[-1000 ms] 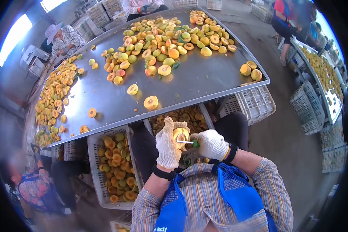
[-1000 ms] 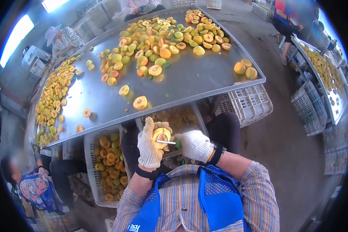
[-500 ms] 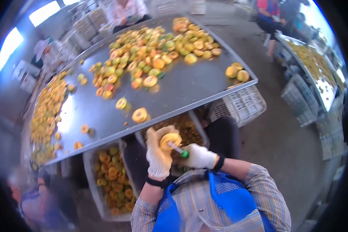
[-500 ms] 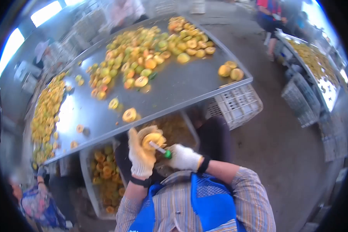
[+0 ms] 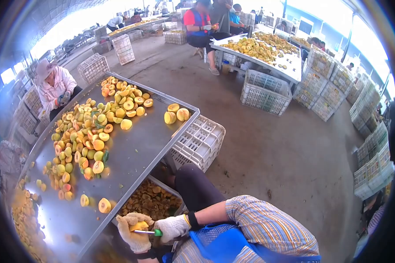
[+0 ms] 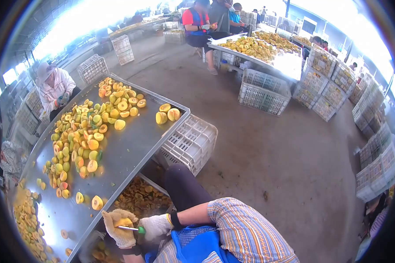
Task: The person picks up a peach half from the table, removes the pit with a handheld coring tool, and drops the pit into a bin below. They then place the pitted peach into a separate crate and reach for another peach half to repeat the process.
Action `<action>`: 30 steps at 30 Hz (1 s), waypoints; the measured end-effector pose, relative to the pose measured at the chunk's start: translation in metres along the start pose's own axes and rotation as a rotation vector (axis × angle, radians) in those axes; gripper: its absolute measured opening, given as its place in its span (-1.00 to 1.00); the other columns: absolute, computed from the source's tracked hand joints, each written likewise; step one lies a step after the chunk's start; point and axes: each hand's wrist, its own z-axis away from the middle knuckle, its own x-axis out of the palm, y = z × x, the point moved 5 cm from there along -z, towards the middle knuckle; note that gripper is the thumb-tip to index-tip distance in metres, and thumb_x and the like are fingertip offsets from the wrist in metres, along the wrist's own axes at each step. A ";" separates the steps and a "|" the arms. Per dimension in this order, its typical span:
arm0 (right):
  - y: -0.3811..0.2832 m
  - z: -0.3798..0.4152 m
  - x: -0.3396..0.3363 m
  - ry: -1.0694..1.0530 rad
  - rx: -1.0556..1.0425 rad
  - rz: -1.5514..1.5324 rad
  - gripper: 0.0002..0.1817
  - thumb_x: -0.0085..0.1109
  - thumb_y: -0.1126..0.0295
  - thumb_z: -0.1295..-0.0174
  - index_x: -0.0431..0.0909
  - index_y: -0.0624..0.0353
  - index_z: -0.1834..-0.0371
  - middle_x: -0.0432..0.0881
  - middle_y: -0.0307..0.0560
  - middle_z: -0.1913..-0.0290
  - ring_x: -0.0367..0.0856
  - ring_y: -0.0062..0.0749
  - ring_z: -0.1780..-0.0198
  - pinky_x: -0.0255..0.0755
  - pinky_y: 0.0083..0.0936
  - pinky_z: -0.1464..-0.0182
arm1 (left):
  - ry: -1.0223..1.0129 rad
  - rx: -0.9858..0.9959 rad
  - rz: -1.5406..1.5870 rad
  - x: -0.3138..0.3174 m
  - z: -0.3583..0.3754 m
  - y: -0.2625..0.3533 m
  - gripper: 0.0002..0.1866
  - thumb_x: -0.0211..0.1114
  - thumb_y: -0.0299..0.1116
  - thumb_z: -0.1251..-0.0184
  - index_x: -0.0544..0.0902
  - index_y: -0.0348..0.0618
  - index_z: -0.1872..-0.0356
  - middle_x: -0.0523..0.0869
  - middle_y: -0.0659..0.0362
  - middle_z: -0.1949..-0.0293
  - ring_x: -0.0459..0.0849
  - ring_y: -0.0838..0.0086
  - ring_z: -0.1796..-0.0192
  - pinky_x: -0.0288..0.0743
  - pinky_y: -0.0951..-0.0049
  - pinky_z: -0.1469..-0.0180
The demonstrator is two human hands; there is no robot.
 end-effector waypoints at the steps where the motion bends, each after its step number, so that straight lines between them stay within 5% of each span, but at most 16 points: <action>1: 0.005 -0.003 0.000 -0.062 0.009 -0.049 -0.77 0.31 0.25 -0.09 0.63 0.20 0.48 0.59 -0.25 0.61 0.58 -0.51 0.57 0.42 -0.43 0.51 | 0.010 0.001 -0.022 0.001 0.000 0.001 -0.26 -0.08 0.18 -0.60 0.63 -0.32 0.56 0.63 -0.02 0.62 0.60 0.25 0.59 0.52 0.31 0.42; 5: 0.022 -0.013 -0.012 0.078 0.099 0.419 -0.71 0.34 0.19 -0.11 0.73 0.24 0.35 0.71 -0.04 0.50 0.71 -0.24 0.43 0.54 -0.28 0.32 | -0.126 0.011 -0.216 -0.016 -0.008 -0.004 -0.48 0.13 0.00 -0.57 0.57 -0.20 0.54 0.64 -0.01 0.57 0.67 0.12 0.58 0.59 0.18 0.49; 7: 0.024 -0.013 -0.004 0.052 0.083 0.396 -0.77 0.36 0.25 -0.11 0.74 0.22 0.36 0.72 -0.09 0.49 0.70 -0.31 0.43 0.54 -0.33 0.32 | -0.166 0.020 -0.198 -0.007 -0.008 0.002 -0.47 0.10 0.01 -0.58 0.56 -0.19 0.54 0.62 0.01 0.59 0.64 0.14 0.60 0.58 0.19 0.50; 9: 0.022 -0.013 0.021 -0.037 -0.140 -0.232 -0.85 0.36 0.34 -0.11 0.74 0.20 0.38 0.75 -0.14 0.47 0.68 -0.41 0.42 0.54 -0.33 0.32 | -0.212 0.027 -0.183 0.002 -0.006 0.001 -0.45 0.07 0.02 -0.60 0.56 -0.19 0.55 0.60 0.03 0.62 0.61 0.16 0.63 0.57 0.20 0.51; 11: 0.013 -0.004 0.014 -0.046 -0.124 -0.249 -0.93 0.34 0.43 -0.17 0.73 0.19 0.37 0.70 -0.32 0.50 0.62 -0.58 0.45 0.48 -0.50 0.43 | -0.406 0.039 0.420 0.015 -0.005 -0.008 -0.42 0.00 0.06 -0.62 0.52 -0.15 0.56 0.51 0.07 0.67 0.51 0.19 0.70 0.52 0.24 0.53; 12: 0.023 -0.007 0.009 -0.043 -0.067 -0.232 -0.94 0.34 0.45 -0.15 0.72 0.19 0.37 0.68 -0.33 0.50 0.60 -0.60 0.46 0.48 -0.53 0.42 | -0.303 -0.072 0.539 0.010 -0.007 -0.017 -0.41 -0.06 0.10 -0.63 0.50 -0.10 0.55 0.45 0.10 0.68 0.46 0.20 0.69 0.46 0.26 0.55; 13: 0.027 -0.013 0.011 -0.070 -0.010 -0.214 -0.94 0.33 0.46 -0.13 0.72 0.19 0.37 0.66 -0.33 0.51 0.58 -0.62 0.47 0.48 -0.56 0.42 | 0.014 -0.244 0.630 0.010 -0.011 -0.021 -0.44 -0.06 0.13 -0.62 0.50 -0.04 0.52 0.48 0.12 0.61 0.51 0.21 0.61 0.44 0.26 0.55; 14: 0.019 -0.011 0.003 -0.040 0.012 -0.225 -0.94 0.31 0.43 -0.13 0.70 0.18 0.41 0.64 -0.31 0.54 0.57 -0.60 0.51 0.47 -0.54 0.45 | 0.131 -0.088 0.191 0.011 -0.017 -0.013 -0.46 -0.03 0.17 -0.60 0.51 -0.02 0.47 0.55 0.13 0.51 0.58 0.22 0.49 0.48 0.27 0.47; 15: 0.008 -0.008 -0.008 -0.042 0.032 -0.240 -0.92 0.29 0.40 -0.13 0.69 0.16 0.44 0.63 -0.29 0.58 0.55 -0.58 0.54 0.45 -0.53 0.47 | 0.291 -0.241 0.396 -0.002 -0.024 -0.016 -0.49 0.02 0.17 -0.58 0.53 -0.04 0.42 0.61 0.12 0.41 0.63 0.21 0.39 0.55 0.25 0.36; 16: -0.007 -0.009 -0.023 0.003 -0.015 0.011 -0.88 0.34 0.33 -0.14 0.69 0.14 0.41 0.65 -0.25 0.57 0.63 -0.50 0.51 0.51 -0.50 0.42 | 0.324 -0.249 0.354 -0.017 -0.026 -0.006 -0.51 0.08 0.14 -0.57 0.57 -0.08 0.36 0.66 0.10 0.34 0.67 0.18 0.28 0.60 0.22 0.28; 17: -0.011 -0.009 -0.037 0.079 0.216 0.297 -0.78 0.35 0.20 -0.16 0.71 0.13 0.36 0.70 -0.18 0.54 0.70 -0.38 0.48 0.56 -0.40 0.36 | 0.307 -0.119 0.380 -0.053 -0.036 -0.012 -0.52 0.11 0.14 -0.55 0.60 -0.08 0.31 0.69 0.09 0.31 0.69 0.16 0.27 0.63 0.16 0.29; 18: 0.030 -0.030 -0.051 0.166 0.231 0.557 -0.75 0.23 0.12 -0.24 0.74 0.02 0.23 0.74 0.04 0.40 0.74 -0.13 0.34 0.58 -0.26 0.24 | 0.350 -0.056 0.393 -0.076 -0.035 -0.007 -0.52 0.13 0.14 -0.55 0.64 -0.10 0.28 0.71 0.08 0.30 0.71 0.13 0.26 0.66 0.13 0.29; 20: 0.032 -0.032 -0.073 0.278 0.199 0.684 -0.64 0.23 0.04 -0.25 0.66 0.02 0.05 0.77 0.09 0.21 0.73 0.12 0.16 0.58 -0.06 0.12 | 0.435 0.011 0.332 -0.109 -0.019 0.016 -0.51 0.15 0.14 -0.53 0.66 -0.14 0.26 0.73 0.06 0.30 0.74 0.11 0.28 0.70 0.13 0.30; 27: 0.040 -0.044 -0.076 0.209 0.281 0.755 -0.63 0.22 0.04 -0.22 0.63 0.12 0.14 0.73 0.13 0.35 0.74 0.12 0.21 0.59 -0.07 0.14 | 0.771 0.095 0.178 -0.194 0.047 0.061 -0.53 0.18 0.05 -0.56 0.71 -0.20 0.27 0.76 0.05 0.34 0.72 0.17 0.42 0.67 0.21 0.37; 29: 0.038 -0.041 -0.074 0.184 0.243 0.767 -0.62 0.22 0.04 -0.22 0.65 0.11 0.10 0.75 0.14 0.30 0.74 0.10 0.19 0.59 -0.06 0.12 | 0.975 0.154 -0.258 -0.243 0.075 0.071 -0.62 0.33 -0.05 -0.46 0.72 -0.24 0.16 0.77 -0.01 0.25 0.74 0.12 0.29 0.66 0.17 0.24; 30: 0.037 -0.040 -0.075 0.166 0.252 0.751 -0.62 0.21 0.04 -0.22 0.65 0.10 0.09 0.75 0.14 0.29 0.74 0.10 0.18 0.59 -0.06 0.11 | 0.997 0.156 -0.965 -0.243 0.080 0.092 -0.65 0.40 -0.12 -0.38 0.71 -0.24 0.10 0.76 -0.04 0.19 0.73 0.08 0.19 0.64 0.15 0.13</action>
